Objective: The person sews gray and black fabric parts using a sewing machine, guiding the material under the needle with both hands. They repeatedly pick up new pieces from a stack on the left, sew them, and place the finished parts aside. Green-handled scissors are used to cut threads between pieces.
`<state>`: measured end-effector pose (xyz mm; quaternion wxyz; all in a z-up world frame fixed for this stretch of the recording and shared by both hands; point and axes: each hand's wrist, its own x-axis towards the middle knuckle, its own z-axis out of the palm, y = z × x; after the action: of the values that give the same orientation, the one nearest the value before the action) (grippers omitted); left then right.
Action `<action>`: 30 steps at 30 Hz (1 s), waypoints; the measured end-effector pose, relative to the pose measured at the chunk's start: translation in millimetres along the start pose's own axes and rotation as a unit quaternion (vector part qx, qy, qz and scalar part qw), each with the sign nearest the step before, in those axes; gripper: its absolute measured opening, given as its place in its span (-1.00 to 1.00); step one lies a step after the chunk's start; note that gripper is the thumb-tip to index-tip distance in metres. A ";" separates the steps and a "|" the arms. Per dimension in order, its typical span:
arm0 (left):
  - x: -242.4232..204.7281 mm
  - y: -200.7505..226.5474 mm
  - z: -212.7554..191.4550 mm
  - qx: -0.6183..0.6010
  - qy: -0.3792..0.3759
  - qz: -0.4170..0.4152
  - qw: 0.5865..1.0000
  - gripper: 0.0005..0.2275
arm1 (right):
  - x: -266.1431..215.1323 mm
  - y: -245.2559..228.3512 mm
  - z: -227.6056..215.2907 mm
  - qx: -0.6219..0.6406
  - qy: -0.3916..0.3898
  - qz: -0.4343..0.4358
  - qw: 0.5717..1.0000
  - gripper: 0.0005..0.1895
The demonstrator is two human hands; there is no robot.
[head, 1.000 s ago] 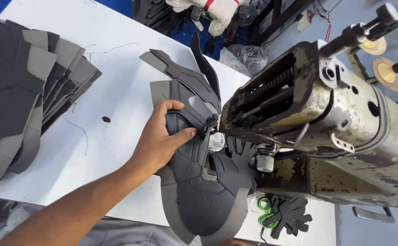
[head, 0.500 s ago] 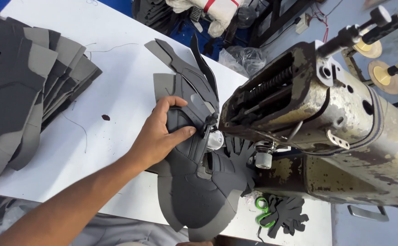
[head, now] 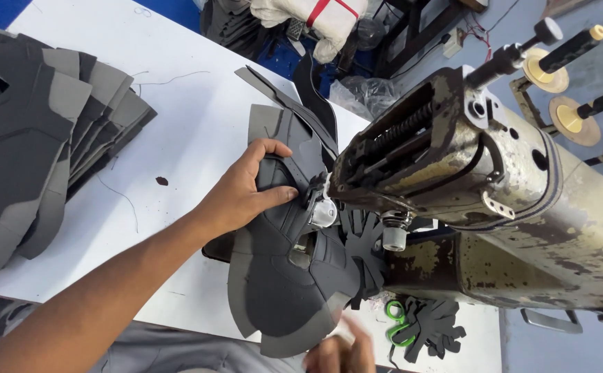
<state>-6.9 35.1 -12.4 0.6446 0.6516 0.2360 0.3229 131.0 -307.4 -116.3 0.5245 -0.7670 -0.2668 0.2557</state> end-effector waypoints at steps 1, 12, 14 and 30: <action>-0.4 -2.1 0.5 0.001 0.000 0.002 1.000 -0.54 | 11.7 -13.1 7.2 0.001 0.000 -0.002 1.000 -0.50; -68.9 -26.2 42.3 0.122 0.193 0.126 0.966 -0.70 | 65.3 -152.8 5.3 -0.251 0.222 -0.315 0.888 -0.55; -93.3 3.9 34.4 0.153 0.051 -0.004 0.987 -0.66 | 80.9 -94.3 -38.0 -0.189 0.230 -0.241 0.924 -0.61; -69.5 -91.9 -72.9 0.112 0.036 -0.358 0.926 -0.31 | 37.5 -120.4 -22.4 -0.086 -0.131 -0.141 0.978 -0.31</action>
<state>-97.0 40.2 -114.6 0.6312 0.5792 0.5117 0.0654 156.4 -260.0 -0.1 0.4479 -0.7237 -0.4596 0.2537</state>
